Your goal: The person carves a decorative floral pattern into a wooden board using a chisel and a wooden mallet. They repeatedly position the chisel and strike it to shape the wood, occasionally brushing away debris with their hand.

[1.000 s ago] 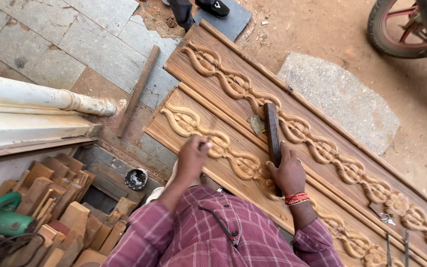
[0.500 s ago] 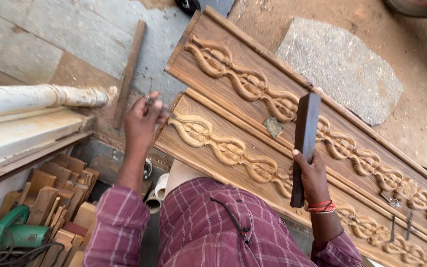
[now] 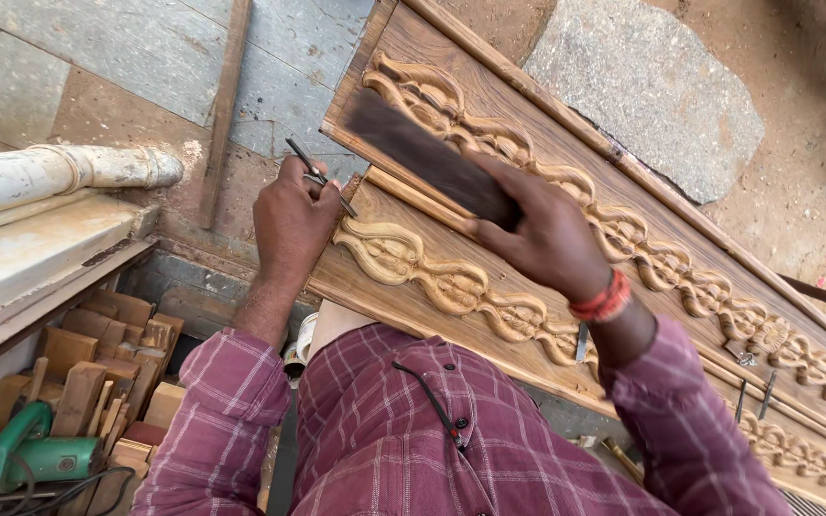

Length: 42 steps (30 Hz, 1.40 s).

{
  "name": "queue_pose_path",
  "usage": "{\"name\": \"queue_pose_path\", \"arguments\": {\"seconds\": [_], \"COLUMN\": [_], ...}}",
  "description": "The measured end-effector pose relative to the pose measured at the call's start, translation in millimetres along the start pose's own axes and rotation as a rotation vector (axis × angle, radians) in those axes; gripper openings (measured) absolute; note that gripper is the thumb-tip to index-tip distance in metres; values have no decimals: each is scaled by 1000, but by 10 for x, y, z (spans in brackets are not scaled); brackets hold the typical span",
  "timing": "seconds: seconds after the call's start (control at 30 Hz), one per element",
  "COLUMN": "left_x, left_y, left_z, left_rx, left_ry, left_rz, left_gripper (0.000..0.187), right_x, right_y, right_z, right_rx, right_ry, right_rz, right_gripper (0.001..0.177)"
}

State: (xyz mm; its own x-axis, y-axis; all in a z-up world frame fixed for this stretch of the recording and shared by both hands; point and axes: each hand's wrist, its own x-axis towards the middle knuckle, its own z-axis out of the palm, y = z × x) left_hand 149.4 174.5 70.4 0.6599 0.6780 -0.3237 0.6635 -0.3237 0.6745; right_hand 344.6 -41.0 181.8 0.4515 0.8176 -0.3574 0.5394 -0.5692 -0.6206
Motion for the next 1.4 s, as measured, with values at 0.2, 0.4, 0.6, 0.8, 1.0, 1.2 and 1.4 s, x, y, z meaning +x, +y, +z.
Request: {"name": "queue_pose_path", "arguments": {"seconds": [0.2,0.4,0.6,0.8,1.0,1.2,1.4], "left_x": [38,65,19,4,-3,-4,-73], "left_y": [-72,-67,-101,-129,-177,-195,-158], "left_z": [-5,-61,0,54,81,116,114], "left_rx": [-53,-77,-71,-33,-147,-128,-169], "left_ry": [-37,-137,-56,-11,17,6,28], "left_rz": [-34,121,11,36,-104,-95,-144], "left_gripper": [22,19,18,20,21,19,20], "right_x": [930,1458,1419,1414,1469,1522,1556], "right_y": [-458,-663,-570,-638,-661,-650,-746], "right_z": [141,460,451,478,527,589,600], "right_rx": [-132,-420,-305,-604,-366,-541,-577], "right_ry": [71,148,88,25,152,54,23], "right_rz": [-405,-473,-476,-541,-539,-563,-580], "right_gripper": [72,77,76,54,64,53,51]}}
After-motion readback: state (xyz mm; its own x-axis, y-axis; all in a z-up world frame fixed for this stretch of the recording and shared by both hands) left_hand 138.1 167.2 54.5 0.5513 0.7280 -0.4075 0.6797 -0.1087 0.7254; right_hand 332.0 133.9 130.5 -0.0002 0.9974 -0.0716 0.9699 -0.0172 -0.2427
